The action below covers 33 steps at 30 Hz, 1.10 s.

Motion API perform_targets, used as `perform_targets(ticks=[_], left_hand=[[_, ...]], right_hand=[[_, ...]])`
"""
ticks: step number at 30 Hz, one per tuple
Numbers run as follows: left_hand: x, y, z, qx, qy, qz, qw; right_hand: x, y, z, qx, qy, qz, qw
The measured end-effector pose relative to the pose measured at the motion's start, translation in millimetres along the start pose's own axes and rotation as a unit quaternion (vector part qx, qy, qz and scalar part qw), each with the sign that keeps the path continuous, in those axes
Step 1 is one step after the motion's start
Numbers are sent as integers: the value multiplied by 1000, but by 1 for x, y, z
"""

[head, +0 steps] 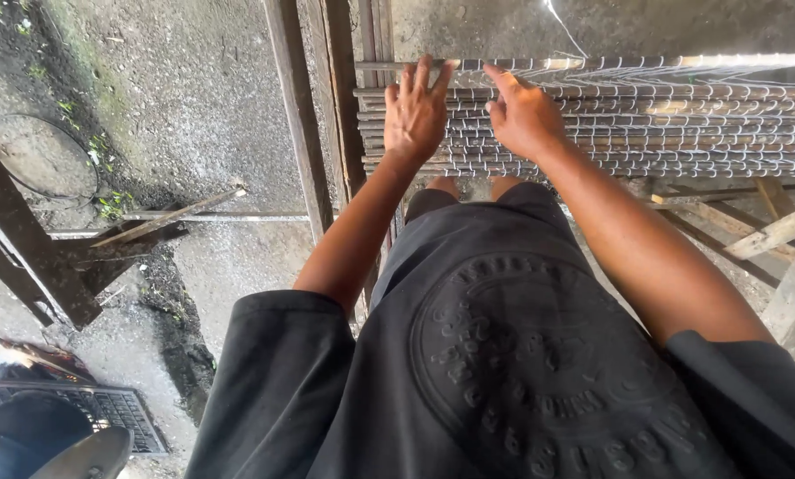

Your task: Manually weaving a wire mesh structure by threading a spiral-shaped wire through an existing mesh on a wooden frame.

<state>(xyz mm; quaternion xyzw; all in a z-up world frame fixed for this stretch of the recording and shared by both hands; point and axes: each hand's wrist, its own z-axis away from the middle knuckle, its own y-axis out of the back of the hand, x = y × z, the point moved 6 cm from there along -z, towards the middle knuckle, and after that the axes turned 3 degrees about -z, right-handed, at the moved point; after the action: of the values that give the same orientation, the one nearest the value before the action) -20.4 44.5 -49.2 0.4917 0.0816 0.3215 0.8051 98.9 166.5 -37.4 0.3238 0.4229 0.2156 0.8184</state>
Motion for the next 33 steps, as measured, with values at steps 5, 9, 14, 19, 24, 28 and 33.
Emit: perform_targets(ticks=[5, 9, 14, 19, 24, 28, 33], left_hand=[[17, 9, 2, -15, -14, 3, 1000], [20, 1, -4, -54, -28, -77, 995], [13, 6, -7, -61, -16, -50, 997], [7, 3, -10, -28, -22, -32, 999], [4, 6, -11, -22, -20, 3, 1000], [3, 4, -9, -54, -16, 6, 998], [3, 4, -8, -53, -31, -8, 998]], right_hand=[[8, -18, -12, -25, -70, 55, 996], [5, -18, -15, -31, -87, 98, 991], [4, -24, -22, -25, -51, 105, 993], [5, -34, -30, -69, -54, 122, 989], [3, -27, -30, -59, -87, 69, 992], [-8, -24, -29, -83, -65, 77, 991], [9, -17, -21, -1, -115, 10, 993]])
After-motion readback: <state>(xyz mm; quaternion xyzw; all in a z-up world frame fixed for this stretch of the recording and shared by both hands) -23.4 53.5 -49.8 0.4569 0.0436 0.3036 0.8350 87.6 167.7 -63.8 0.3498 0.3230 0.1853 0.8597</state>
